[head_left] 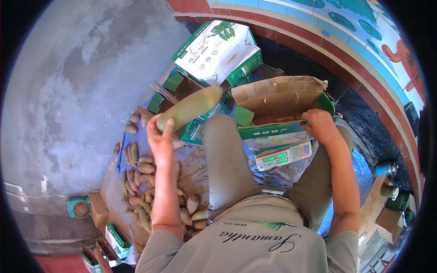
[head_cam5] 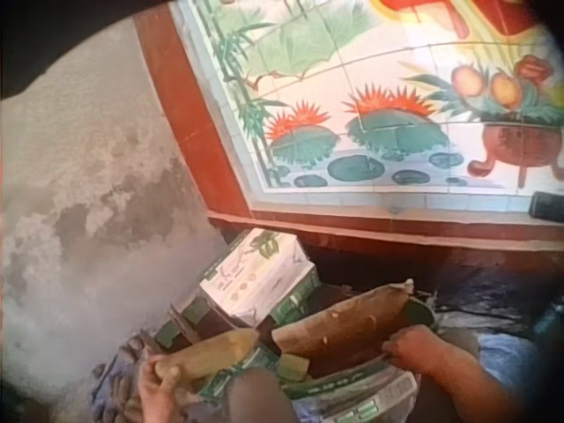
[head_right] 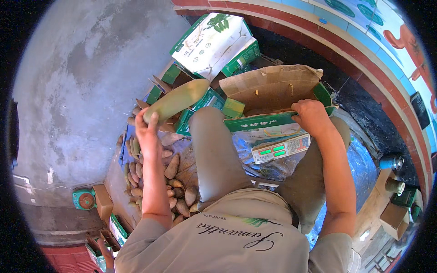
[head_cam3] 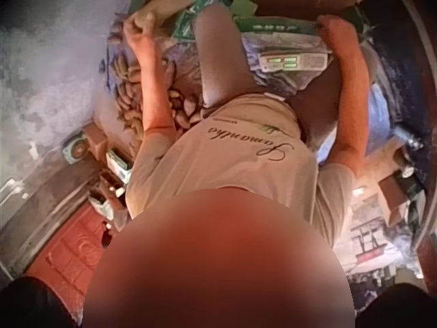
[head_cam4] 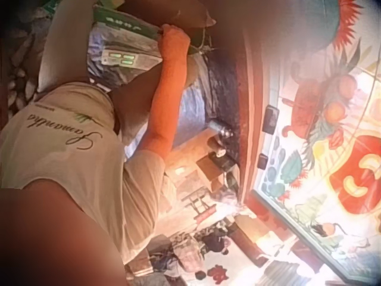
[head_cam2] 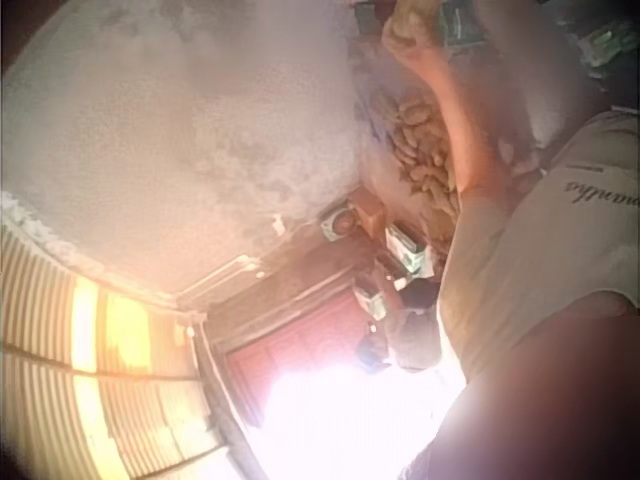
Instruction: Sort and pack large tubers/vegetables into cardboard boxes on a weighing scale.
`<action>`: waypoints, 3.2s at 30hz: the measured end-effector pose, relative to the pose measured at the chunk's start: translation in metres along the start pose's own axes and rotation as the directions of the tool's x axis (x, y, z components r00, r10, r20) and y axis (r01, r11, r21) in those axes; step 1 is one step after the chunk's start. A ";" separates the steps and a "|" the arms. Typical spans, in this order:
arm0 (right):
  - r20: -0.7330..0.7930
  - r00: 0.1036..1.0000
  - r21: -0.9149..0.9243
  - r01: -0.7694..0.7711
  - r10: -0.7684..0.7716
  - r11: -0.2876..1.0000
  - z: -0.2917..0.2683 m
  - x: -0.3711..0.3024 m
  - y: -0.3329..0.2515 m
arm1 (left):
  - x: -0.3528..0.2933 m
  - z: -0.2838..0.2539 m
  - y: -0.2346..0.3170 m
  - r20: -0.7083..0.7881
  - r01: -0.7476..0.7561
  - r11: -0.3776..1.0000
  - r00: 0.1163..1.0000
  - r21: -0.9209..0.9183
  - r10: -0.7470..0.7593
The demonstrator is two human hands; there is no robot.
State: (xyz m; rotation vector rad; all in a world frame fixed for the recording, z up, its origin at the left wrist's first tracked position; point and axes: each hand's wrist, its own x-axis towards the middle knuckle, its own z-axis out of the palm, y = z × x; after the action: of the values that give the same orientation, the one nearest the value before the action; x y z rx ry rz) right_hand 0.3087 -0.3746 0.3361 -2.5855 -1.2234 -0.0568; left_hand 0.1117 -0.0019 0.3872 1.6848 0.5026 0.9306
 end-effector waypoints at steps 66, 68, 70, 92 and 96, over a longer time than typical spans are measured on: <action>0.118 0.929 -0.286 0.371 -0.352 0.883 -0.004 0.016 -0.007 | -0.282 -0.207 -0.302 -0.062 0.405 0.102 0.372 0.909 -0.926; 0.119 0.912 -0.299 0.409 -0.392 0.862 -0.005 0.017 -0.006 | -0.273 -0.195 -0.289 -0.082 0.412 0.106 0.414 0.905 -0.906; 0.116 0.895 -0.306 0.444 -0.430 0.842 -0.007 0.020 -0.005 | -0.266 -0.187 -0.275 -0.107 0.414 0.105 0.458 0.904 -0.883; 0.126 0.812 -0.412 0.566 -0.570 0.715 -0.022 0.061 0.007 | -0.252 -0.220 -0.262 -0.269 0.400 -0.052 0.511 0.915 -0.816; 0.102 0.783 -0.407 0.596 -0.614 0.693 -0.023 0.065 0.010 | -0.251 -0.217 -0.262 -0.261 0.436 -0.038 0.464 0.899 -0.847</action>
State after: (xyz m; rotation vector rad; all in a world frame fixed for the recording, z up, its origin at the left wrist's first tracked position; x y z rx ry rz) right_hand 0.3596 -0.3377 0.3657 -2.3309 -2.2106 -0.5662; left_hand -0.1780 0.0299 0.0806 2.0523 1.6365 -0.6955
